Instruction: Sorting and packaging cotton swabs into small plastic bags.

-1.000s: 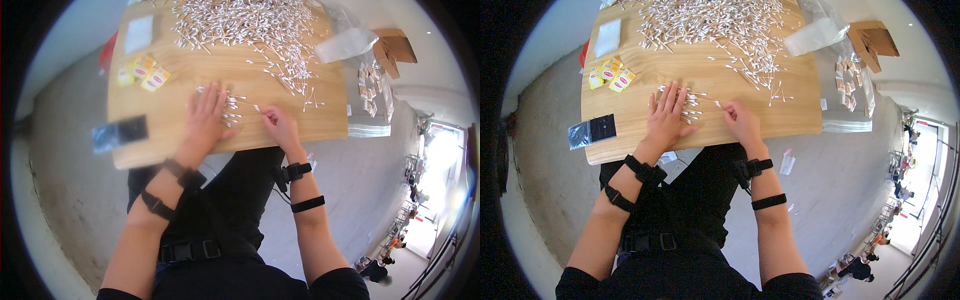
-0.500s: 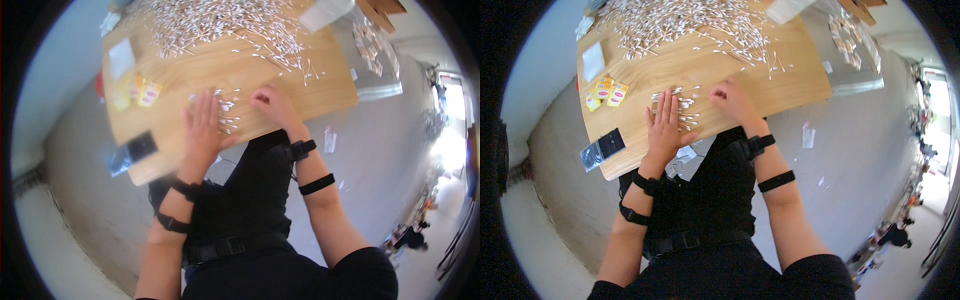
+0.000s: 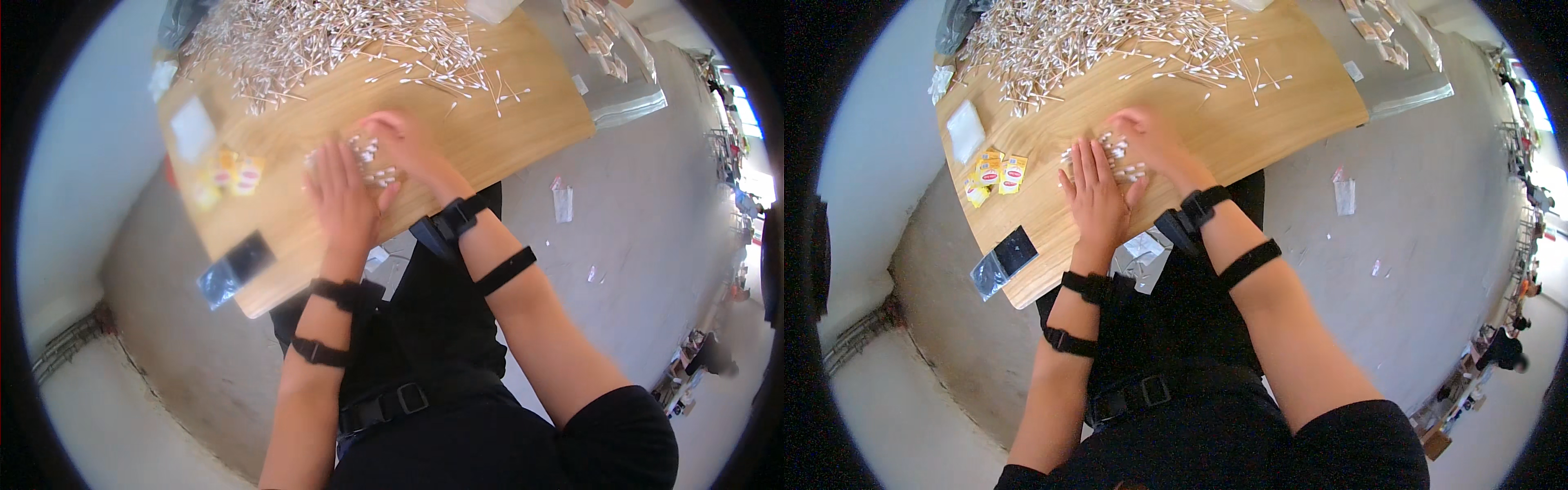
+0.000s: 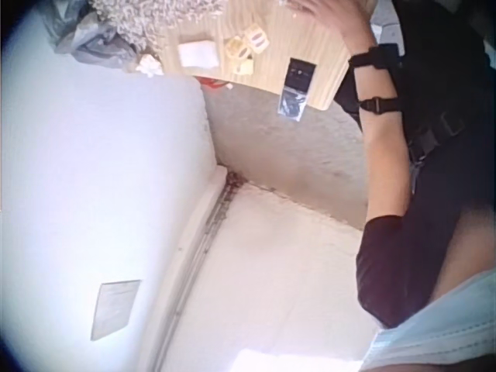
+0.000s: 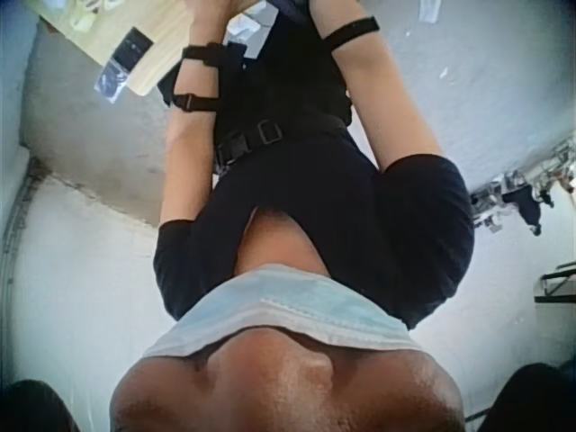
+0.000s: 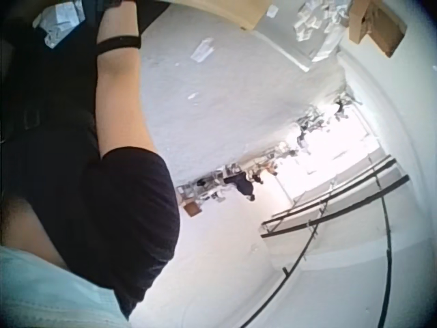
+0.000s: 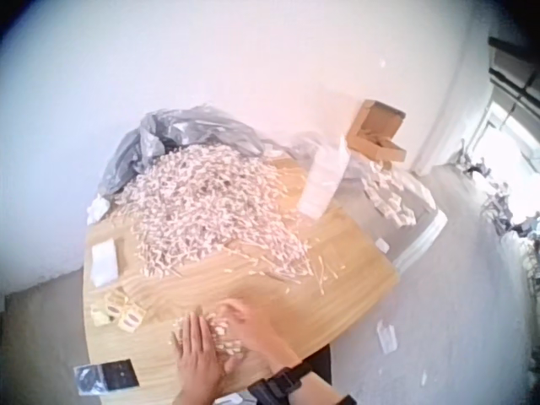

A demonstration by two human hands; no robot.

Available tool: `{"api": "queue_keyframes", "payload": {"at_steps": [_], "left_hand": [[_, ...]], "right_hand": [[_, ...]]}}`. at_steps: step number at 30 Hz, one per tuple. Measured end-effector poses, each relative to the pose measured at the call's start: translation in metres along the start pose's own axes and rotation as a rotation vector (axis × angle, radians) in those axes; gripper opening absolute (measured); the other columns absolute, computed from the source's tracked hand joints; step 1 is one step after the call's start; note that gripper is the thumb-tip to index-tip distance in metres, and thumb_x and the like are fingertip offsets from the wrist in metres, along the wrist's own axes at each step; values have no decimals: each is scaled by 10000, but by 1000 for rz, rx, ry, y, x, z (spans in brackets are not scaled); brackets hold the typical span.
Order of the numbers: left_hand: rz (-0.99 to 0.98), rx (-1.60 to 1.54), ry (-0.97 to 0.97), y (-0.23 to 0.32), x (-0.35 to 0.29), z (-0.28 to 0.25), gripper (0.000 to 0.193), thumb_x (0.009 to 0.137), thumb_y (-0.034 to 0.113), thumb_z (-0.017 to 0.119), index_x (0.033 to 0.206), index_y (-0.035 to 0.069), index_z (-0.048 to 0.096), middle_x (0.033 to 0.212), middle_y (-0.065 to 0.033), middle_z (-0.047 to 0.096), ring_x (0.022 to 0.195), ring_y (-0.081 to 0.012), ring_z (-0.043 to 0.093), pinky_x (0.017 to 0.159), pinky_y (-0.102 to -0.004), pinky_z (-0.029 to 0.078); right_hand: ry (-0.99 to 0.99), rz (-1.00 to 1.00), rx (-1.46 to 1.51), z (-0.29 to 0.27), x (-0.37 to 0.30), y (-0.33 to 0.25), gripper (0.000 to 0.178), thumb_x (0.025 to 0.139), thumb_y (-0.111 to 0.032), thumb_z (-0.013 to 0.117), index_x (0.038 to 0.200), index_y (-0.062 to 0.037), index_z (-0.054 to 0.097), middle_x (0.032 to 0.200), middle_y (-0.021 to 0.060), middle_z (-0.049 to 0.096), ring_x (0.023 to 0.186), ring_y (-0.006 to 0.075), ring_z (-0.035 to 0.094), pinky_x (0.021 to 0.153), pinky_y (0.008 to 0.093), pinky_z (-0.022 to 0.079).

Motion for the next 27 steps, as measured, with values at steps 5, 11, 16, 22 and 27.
{"api": "queue_keyframes", "payload": {"at_steps": [5,11,16,22,27], "left_hand": [[-132,53,63,-9,21,2,954,804,649,530,1426,-30,283,1502,-191,255,1403,-330,213,1103,-573,142],[-54,21,-151,-1,9,3,1074,710,661,634,1457,7,224,1515,-166,241,1425,-312,171,1109,-581,117],[-73,-34,-110,-13,3,-2,1094,692,605,685,1465,4,196,1543,-165,170,1440,-306,129,1117,-569,107],[-12,44,-167,-11,5,15,1107,673,555,706,1469,-1,176,1551,-184,123,1441,-324,115,1122,-558,111],[-27,33,-148,-8,1,10,1129,661,544,727,1477,13,156,1551,-200,104,1437,-350,108,1119,-566,117]], "right_hand": [[283,150,141,-46,-28,23,268,955,-237,525,1016,-17,667,936,38,635,819,97,556,722,250,453],[342,33,162,-52,-35,18,314,966,-258,488,1050,3,642,948,80,602,890,165,550,802,288,440],[356,-194,-74,-29,-31,-17,347,979,-239,419,1167,18,558,1039,178,578,1072,308,509,960,378,390],[88,-312,-235,42,-12,-33,370,970,-232,389,1206,26,512,1190,237,525,1122,382,475,996,402,370],[86,-111,232,24,-5,5,432,1001,-284,327,1284,4,480,1286,143,510,1210,234,468,1066,358,318]]}}
Point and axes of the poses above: each hand's wrist, its own x-axis towards the middle knuckle, its own z-axis out of the palm, y = z × x, the point moved 10 cm from there along x, towards the middle knuckle
